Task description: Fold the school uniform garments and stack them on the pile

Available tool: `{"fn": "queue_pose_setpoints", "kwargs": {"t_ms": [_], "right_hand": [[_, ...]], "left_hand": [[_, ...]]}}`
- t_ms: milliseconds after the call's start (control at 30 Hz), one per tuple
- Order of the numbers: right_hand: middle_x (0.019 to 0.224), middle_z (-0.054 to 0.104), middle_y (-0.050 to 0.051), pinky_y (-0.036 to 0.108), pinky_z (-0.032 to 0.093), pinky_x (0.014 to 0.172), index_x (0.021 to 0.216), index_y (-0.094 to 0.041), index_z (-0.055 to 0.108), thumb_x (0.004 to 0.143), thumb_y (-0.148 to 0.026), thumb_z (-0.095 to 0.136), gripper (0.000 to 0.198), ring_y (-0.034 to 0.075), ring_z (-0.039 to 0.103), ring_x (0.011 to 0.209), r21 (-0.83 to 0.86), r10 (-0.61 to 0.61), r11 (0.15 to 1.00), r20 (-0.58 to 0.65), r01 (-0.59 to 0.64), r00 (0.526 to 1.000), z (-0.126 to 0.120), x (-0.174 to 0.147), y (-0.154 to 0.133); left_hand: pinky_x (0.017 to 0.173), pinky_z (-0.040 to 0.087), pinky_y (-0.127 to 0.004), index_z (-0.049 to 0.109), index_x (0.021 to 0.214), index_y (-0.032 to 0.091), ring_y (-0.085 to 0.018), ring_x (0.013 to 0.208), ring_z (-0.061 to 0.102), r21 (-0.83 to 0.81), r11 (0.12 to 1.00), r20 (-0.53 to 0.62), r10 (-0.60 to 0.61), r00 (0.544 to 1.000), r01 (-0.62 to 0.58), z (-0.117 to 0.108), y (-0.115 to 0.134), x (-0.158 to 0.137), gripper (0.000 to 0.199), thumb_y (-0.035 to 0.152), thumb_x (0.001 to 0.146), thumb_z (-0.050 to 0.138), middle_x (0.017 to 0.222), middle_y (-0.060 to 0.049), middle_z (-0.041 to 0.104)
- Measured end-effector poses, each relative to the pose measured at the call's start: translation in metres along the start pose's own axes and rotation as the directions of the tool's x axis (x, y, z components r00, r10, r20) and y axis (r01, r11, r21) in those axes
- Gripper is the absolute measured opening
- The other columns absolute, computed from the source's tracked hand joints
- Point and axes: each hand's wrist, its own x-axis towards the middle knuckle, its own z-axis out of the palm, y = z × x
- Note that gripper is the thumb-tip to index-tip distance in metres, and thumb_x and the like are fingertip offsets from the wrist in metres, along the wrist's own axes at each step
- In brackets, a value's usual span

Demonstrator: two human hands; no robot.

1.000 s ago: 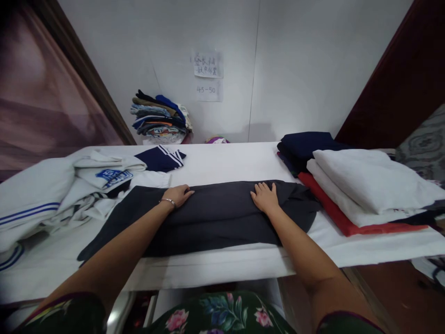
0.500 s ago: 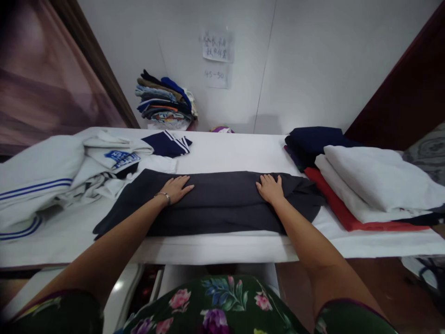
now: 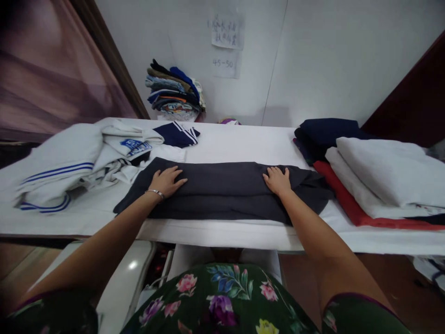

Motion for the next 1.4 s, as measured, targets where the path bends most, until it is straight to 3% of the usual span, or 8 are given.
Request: {"fn": "queue_pose_setpoints", "kwargs": {"t_ms": [100,233,333,500,833,1067,1233,1400], "right_hand": [[0.138,0.049,0.012,0.061,0.015,0.107,0.13,-0.017,0.048,0.096,-0.038,0.026,0.046,0.027,0.038,0.13,-0.006,-0.007,1.0,-0.008,0.007,1.0,0.005,0.0,0.002],[0.138,0.05,0.012,0.062,0.015,0.106,0.129,-0.015,0.049,0.095,-0.038,0.028,0.046,0.027,0.039,0.129,-0.035,-0.03,0.999,-0.044,0.028,0.999,0.013,0.002,0.005],[0.136,0.051,0.012,0.063,0.015,0.105,0.127,-0.016,0.051,0.094,-0.038,0.028,0.045,0.028,0.041,0.128,-0.039,-0.046,0.998,-0.048,0.044,0.998,0.016,0.003,0.007],[0.136,0.051,0.012,0.062,0.016,0.105,0.126,-0.018,0.052,0.094,-0.037,0.028,0.045,0.028,0.041,0.128,-0.044,-0.039,0.998,-0.048,0.037,0.998,0.018,0.003,0.007],[0.138,0.049,0.012,0.063,0.015,0.106,0.129,-0.017,0.05,0.094,-0.037,0.029,0.046,0.027,0.04,0.13,-0.02,-0.03,0.999,-0.032,0.029,0.999,0.013,0.003,0.004],[0.146,0.039,0.011,0.063,0.018,0.106,0.135,-0.022,0.044,0.094,-0.049,0.027,0.052,0.028,0.031,0.136,0.158,0.0,0.987,0.071,-0.012,0.997,-0.017,0.021,0.0],[0.153,0.026,0.009,0.057,0.018,0.11,0.142,-0.026,0.037,0.093,-0.055,0.027,0.058,0.027,0.019,0.141,0.249,-0.107,0.964,0.035,0.095,0.994,-0.025,0.03,-0.021],[0.152,0.028,0.007,0.056,0.015,0.111,0.145,-0.027,0.031,0.093,-0.057,0.019,0.061,0.025,0.021,0.141,0.317,-0.254,0.928,0.156,0.195,0.955,-0.005,0.023,-0.038]], "left_hand": [[0.109,0.027,-0.04,0.057,0.126,0.018,-0.025,0.131,0.04,-0.016,0.999,0.056,-0.035,0.998,0.036,-0.003,-0.02,-0.008,0.053,0.052,0.088,0.043,0.141,-0.01,0.047],[0.102,0.037,-0.035,0.06,0.122,0.015,-0.027,0.122,0.05,-0.029,0.986,-0.001,-0.167,0.986,0.166,-0.01,-0.034,-0.014,0.054,0.053,0.087,0.043,0.132,-0.012,0.056],[0.094,0.044,-0.036,0.056,0.125,0.015,-0.028,0.112,0.057,-0.059,0.954,0.0,-0.294,0.956,0.294,-0.015,-0.031,-0.012,0.056,0.054,0.087,0.041,0.121,-0.013,0.063],[0.09,0.046,-0.036,0.045,0.133,0.015,-0.029,0.113,0.057,-0.104,0.91,0.071,-0.395,0.916,0.4,-0.019,-0.018,-0.002,0.06,0.052,0.086,0.044,0.127,-0.016,0.059],[0.087,0.047,-0.038,0.043,0.134,0.021,-0.029,0.11,0.06,-0.028,0.91,0.15,-0.405,0.902,0.414,-0.019,-0.014,0.002,0.051,0.039,0.087,0.045,0.122,-0.015,0.062],[0.087,0.048,-0.039,0.045,0.133,0.019,-0.029,0.11,0.06,-0.014,0.92,0.152,-0.385,0.91,0.391,-0.02,-0.018,0.005,0.051,0.04,0.086,0.044,0.121,-0.015,0.062],[0.087,0.048,-0.037,0.043,0.135,0.018,-0.029,0.111,0.06,0.014,0.922,0.166,-0.383,0.909,0.387,-0.019,-0.021,0.008,0.053,0.042,0.087,0.043,0.123,-0.016,0.061],[0.086,0.049,-0.039,0.045,0.134,0.019,-0.029,0.108,0.061,0.027,0.919,0.153,-0.394,0.906,0.394,-0.019,-0.021,0.009,0.052,0.042,0.087,0.043,0.121,-0.015,0.063]]}}
